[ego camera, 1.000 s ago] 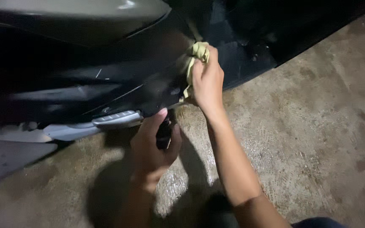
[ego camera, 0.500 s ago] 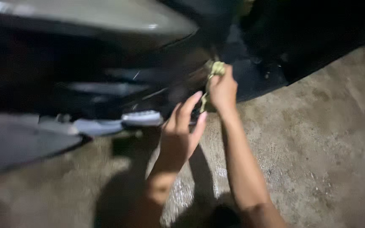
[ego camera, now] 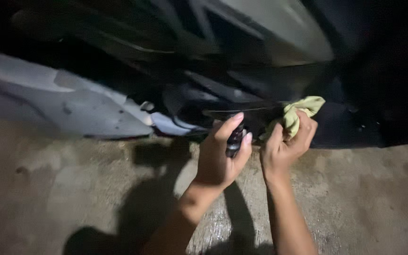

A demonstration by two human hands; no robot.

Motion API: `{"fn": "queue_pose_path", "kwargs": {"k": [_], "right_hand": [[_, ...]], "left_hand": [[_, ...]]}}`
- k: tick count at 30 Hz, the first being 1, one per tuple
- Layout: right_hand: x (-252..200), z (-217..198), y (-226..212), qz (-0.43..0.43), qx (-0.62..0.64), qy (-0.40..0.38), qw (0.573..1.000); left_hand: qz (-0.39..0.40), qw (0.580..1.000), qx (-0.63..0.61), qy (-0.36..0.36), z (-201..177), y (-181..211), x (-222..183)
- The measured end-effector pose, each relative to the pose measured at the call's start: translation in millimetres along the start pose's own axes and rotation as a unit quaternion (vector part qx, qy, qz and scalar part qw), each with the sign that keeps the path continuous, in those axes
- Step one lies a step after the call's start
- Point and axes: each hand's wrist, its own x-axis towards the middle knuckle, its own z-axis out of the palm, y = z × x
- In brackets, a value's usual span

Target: The person cleans a scooter by spraying a liquid from a small bottle onto a yellow cloth and wiping various parts of the scooter, including the front panel, seat, and rear side panels. The person moves around the scooter to reach different areas while maintaining a consistent spray-and-wipe routine.

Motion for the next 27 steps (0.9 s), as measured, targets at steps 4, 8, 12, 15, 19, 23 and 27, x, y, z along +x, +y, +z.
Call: {"fn": "queue_pose_path", "kwargs": {"k": [4, 8, 12, 15, 19, 23, 27], "right_hand": [[-9.0, 11.5, -23.2, -0.117, -0.016, -0.02, 0.993], [2.0, 26.3, -53.5, -0.128, -0.019, -0.01, 0.992], [25.1, 43.2, -118.8, -0.201, -0.059, -0.103, 0.972], [47.0, 65.1, -169.5, -0.297, -0.092, -0.176, 0.934], [31.9, 67.2, -199.0, -0.239, -0.094, -0.277, 0.926], [11.5, 44.8, -162.7, -0.17, -0.061, -0.22, 0.959], [10.2, 37.6, -142.0, -0.206, -0.018, -0.081, 0.975]], "left_hand": [[-0.015, 0.999, 0.019, 0.034, -10.6, -1.9, 2.4], [-0.034, 0.998, 0.031, 0.04, -26.5, -7.9, -2.1], [-0.062, 0.983, 0.101, 0.139, -58.0, -20.8, 2.0], [-0.036, 0.957, 0.159, 0.24, -82.1, -34.5, 8.6], [-0.067, 0.969, 0.079, 0.222, -106.6, -43.3, 2.0], [0.053, 0.985, 0.1, 0.131, -93.7, -50.1, -5.2], [-0.067, 0.992, -0.008, 0.111, -76.8, -43.4, -14.9]]}}
